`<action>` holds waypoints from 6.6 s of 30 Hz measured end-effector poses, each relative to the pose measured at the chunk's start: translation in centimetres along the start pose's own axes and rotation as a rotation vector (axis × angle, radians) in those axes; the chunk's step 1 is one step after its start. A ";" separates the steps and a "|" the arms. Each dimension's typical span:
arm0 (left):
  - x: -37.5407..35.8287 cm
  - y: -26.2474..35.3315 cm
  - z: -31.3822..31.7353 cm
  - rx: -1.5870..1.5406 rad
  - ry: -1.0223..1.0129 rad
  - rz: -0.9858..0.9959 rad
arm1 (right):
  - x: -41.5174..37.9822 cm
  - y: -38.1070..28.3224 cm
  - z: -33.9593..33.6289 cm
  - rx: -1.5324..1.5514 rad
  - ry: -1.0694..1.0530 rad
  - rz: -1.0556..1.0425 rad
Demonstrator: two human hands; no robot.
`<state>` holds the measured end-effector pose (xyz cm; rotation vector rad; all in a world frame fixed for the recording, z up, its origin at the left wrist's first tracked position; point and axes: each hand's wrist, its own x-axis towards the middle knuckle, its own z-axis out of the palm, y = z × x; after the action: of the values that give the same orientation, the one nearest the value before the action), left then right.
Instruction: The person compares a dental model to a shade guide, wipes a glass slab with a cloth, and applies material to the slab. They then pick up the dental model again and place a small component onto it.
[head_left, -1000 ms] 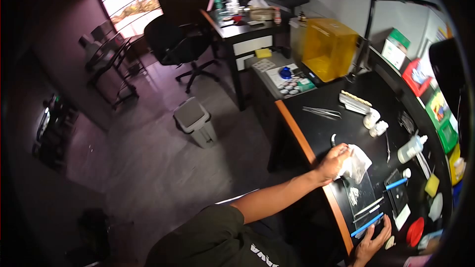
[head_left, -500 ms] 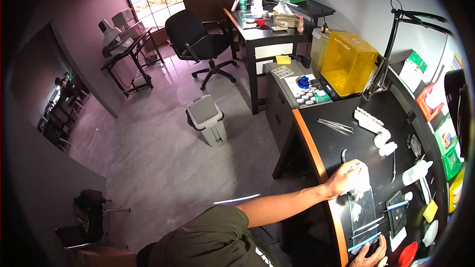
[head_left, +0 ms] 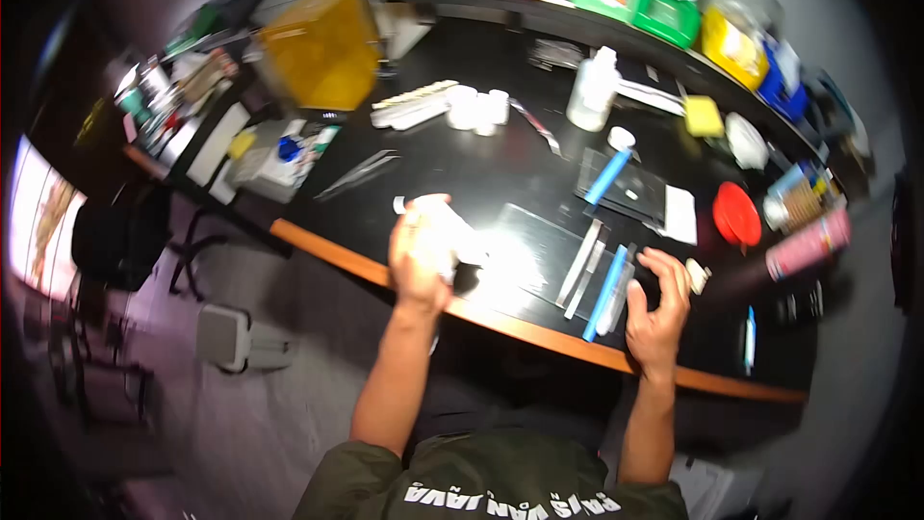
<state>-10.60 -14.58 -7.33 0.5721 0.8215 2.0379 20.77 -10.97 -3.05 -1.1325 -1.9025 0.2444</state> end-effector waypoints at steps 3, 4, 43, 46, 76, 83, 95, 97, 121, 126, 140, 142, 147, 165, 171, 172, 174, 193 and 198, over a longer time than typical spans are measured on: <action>-0.2 0.5 0.6 0.058 0.073 -0.020 | -0.6 0.6 -0.2 0.057 0.110 0.214; 0.0 0.6 -0.1 0.039 0.016 -0.031 | -0.6 0.6 -0.1 0.091 0.151 0.247; 0.5 2.4 0.4 0.194 0.079 0.187 | -1.2 1.1 0.1 0.107 -0.046 0.215; 1.0 2.0 0.7 0.260 0.043 0.201 | -1.2 1.1 0.0 0.113 -0.045 0.210; 6.8 4.6 4.1 1.883 -0.087 0.099 | -1.1 0.9 0.1 0.094 -0.056 0.183; 9.6 2.5 5.1 1.887 -0.199 0.221 | -1.2 1.1 0.2 0.096 -0.030 0.173; -1.3 3.4 4.4 1.528 -0.357 0.113 | -1.2 0.8 0.1 0.046 -0.011 0.197; -1.7 2.7 3.9 1.538 -0.411 0.228 | -1.3 0.8 0.0 0.045 -0.005 0.198; -4.7 2.7 5.8 1.303 -0.434 0.177 | -1.3 1.8 -1.0 -0.096 0.111 0.362; 3.3 2.9 3.4 1.525 -0.604 0.701 | -1.3 2.2 -0.8 -0.108 0.092 0.373; 2.9 -1.8 4.5 1.561 -0.807 0.516 | -1.3 2.4 -0.7 -0.113 0.082 0.377; 1.5 -0.8 4.8 1.570 -0.808 0.478 | -1.4 2.4 -0.7 -0.105 0.073 0.379; -1.7 1.2 4.1 1.692 -0.820 0.433 | -1.4 2.2 -0.6 -0.098 0.072 0.391; -4.1 6.1 -1.0 1.971 -0.784 0.336 | -1.4 1.8 -0.6 -0.137 0.067 0.394; -2.7 8.0 -3.4 2.025 -0.617 0.312 | -1.5 1.7 -0.6 -0.123 0.072 0.403; -2.5 8.2 -3.9 2.037 -0.587 0.315 | -1.5 1.9 -0.5 -0.120 0.077 0.397; -2.0 8.8 -4.9 2.069 -0.529 0.333 | -1.6 2.0 -0.5 -0.118 0.077 0.393; -1.1 8.8 -7.1 2.043 -0.300 0.386 | 3.0 -8.0 -1.6 0.218 -0.210 -0.018; -1.1 8.6 -7.1 2.036 -0.287 0.411 | 4.8 -12.9 0.6 0.201 -0.712 -0.503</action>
<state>-19.23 -21.56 -6.01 2.0593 2.5179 0.5793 11.47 -14.34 6.58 -0.4142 -2.6360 0.5946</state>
